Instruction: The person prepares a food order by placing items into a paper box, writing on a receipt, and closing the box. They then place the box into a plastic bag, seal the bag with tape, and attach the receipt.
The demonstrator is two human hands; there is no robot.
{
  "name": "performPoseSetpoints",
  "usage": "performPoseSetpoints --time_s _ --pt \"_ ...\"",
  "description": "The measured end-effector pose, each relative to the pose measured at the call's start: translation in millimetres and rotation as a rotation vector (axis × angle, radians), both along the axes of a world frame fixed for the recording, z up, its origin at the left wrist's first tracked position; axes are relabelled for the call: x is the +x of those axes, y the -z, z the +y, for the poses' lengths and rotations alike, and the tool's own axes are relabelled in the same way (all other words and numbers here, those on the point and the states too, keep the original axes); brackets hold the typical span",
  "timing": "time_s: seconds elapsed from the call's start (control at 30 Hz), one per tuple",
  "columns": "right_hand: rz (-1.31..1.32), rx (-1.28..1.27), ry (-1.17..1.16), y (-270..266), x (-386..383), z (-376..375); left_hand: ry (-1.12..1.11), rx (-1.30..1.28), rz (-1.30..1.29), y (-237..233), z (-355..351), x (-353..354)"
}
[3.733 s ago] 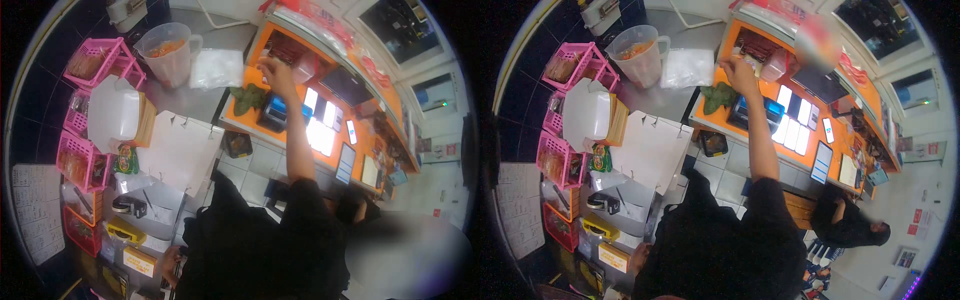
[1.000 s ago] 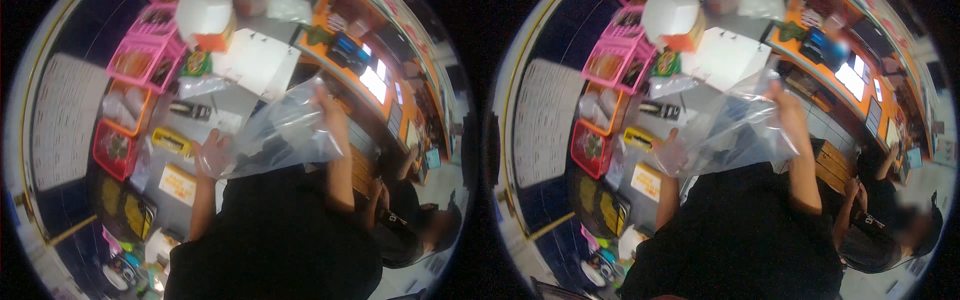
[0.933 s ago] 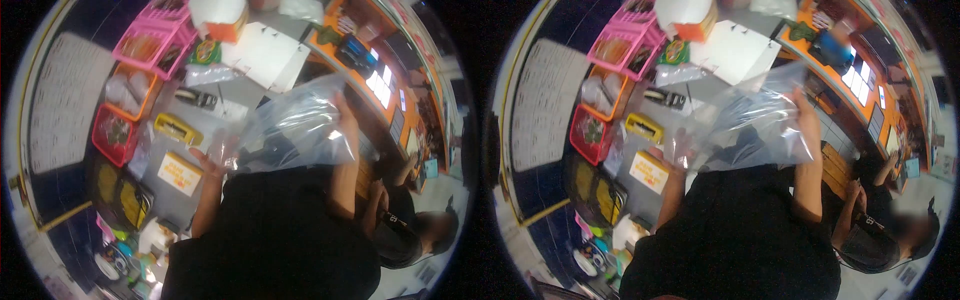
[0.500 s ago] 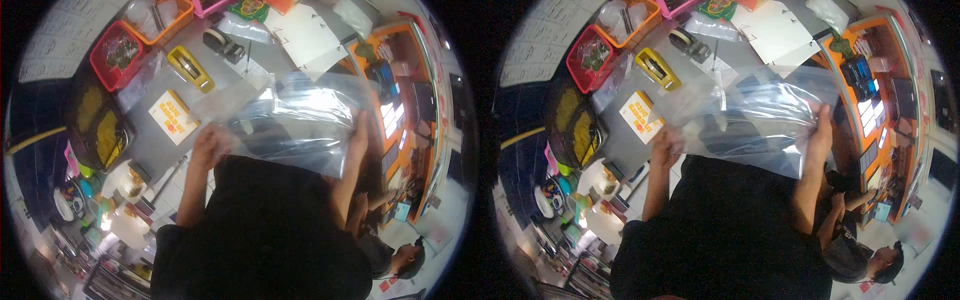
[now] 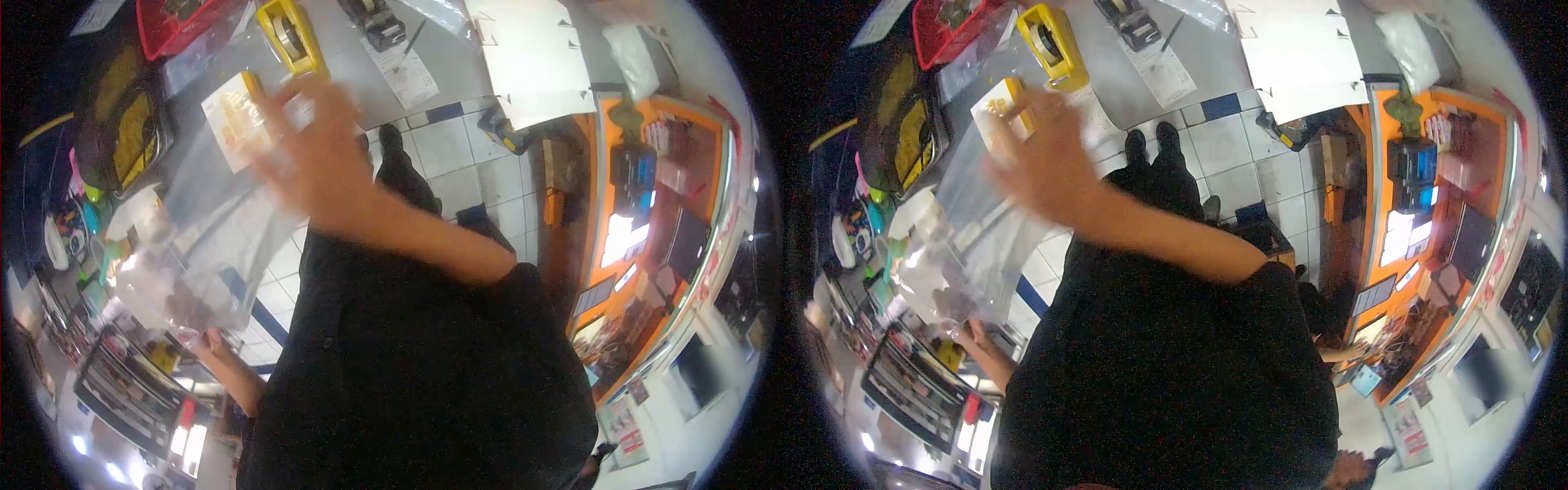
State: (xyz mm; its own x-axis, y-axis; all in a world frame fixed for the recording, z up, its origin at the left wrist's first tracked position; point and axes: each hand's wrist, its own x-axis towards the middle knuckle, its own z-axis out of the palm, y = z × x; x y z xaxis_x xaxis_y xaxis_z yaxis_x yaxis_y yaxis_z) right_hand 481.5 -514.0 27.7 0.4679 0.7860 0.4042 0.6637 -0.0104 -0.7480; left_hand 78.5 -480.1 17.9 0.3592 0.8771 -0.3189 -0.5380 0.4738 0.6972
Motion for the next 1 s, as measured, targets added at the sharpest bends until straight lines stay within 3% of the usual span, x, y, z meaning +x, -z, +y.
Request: performPoseSetpoints --time_s 0.07,0.1,0.13,0.2,0.23,0.27,0.3,0.37,0.4,0.47,0.6,0.63,0.67,0.7,0.83,0.93,1.0 --pt "0.631 0.113 -0.620 -14.9 -39.5 -5.2 -0.144 0.059 0.547 -30.8 -25.6 26.8" --pt "0.662 0.000 -0.909 -18.5 -56.7 -11.5 -0.191 0.092 0.869 -43.8 -39.3 45.1" --pt "0.774 -0.033 -1.007 -26.5 -66.0 -19.9 -0.156 0.075 0.854 -48.7 -47.0 53.8" --pt "0.741 -0.118 -1.029 -24.1 -81.7 -25.3 -0.093 0.043 0.817 -53.5 -59.9 65.0" --pt "0.752 -0.168 -1.044 -20.6 -88.2 -23.6 -0.195 0.043 0.979 -50.6 -69.9 61.9" --pt "0.760 -0.216 -1.057 -16.2 -92.4 -24.5 -0.173 0.030 0.926 -51.5 -74.6 63.9" --pt "0.717 -0.023 -1.016 -6.3 -91.7 -24.5 -0.150 0.018 0.871 -50.9 -77.7 67.7" --pt "0.658 -0.061 -1.135 9.6 -92.0 -21.5 -0.177 0.071 0.920 -45.2 -82.2 81.3" --pt "0.626 -0.079 -1.192 15.6 -91.5 -20.3 -0.180 0.057 1.008 -44.1 -82.5 82.5" --pt "0.714 -0.021 -1.072 18.9 -81.7 -17.5 -0.182 0.024 1.180 -45.0 -81.7 87.0" --pt "0.594 0.141 -0.785 17.3 -59.8 -13.1 -0.106 0.385 1.696 -40.8 -69.3 97.1" --pt "0.543 0.186 -0.758 18.5 -51.5 -11.2 -0.130 0.474 1.992 -35.9 -66.4 92.1" --pt "0.491 0.231 -0.729 19.8 -41.1 -9.0 -0.167 0.504 1.724 -23.4 -69.4 46.6" --pt "0.353 0.198 -0.731 21.2 -24.9 -8.1 -0.255 0.547 1.734 -18.9 -67.3 28.6" --pt "0.458 0.151 -0.710 23.7 -16.1 -17.6 -0.474 0.407 1.778 -19.5 -54.9 61.3" --pt "0.671 0.026 -0.792 22.6 -41.6 -19.5 -0.464 -0.184 0.730 -28.7 -33.9 108.0" --pt "0.760 0.048 -0.847 39.8 -61.0 -11.5 -0.482 -0.194 0.696 -3.2 -44.4 93.4"
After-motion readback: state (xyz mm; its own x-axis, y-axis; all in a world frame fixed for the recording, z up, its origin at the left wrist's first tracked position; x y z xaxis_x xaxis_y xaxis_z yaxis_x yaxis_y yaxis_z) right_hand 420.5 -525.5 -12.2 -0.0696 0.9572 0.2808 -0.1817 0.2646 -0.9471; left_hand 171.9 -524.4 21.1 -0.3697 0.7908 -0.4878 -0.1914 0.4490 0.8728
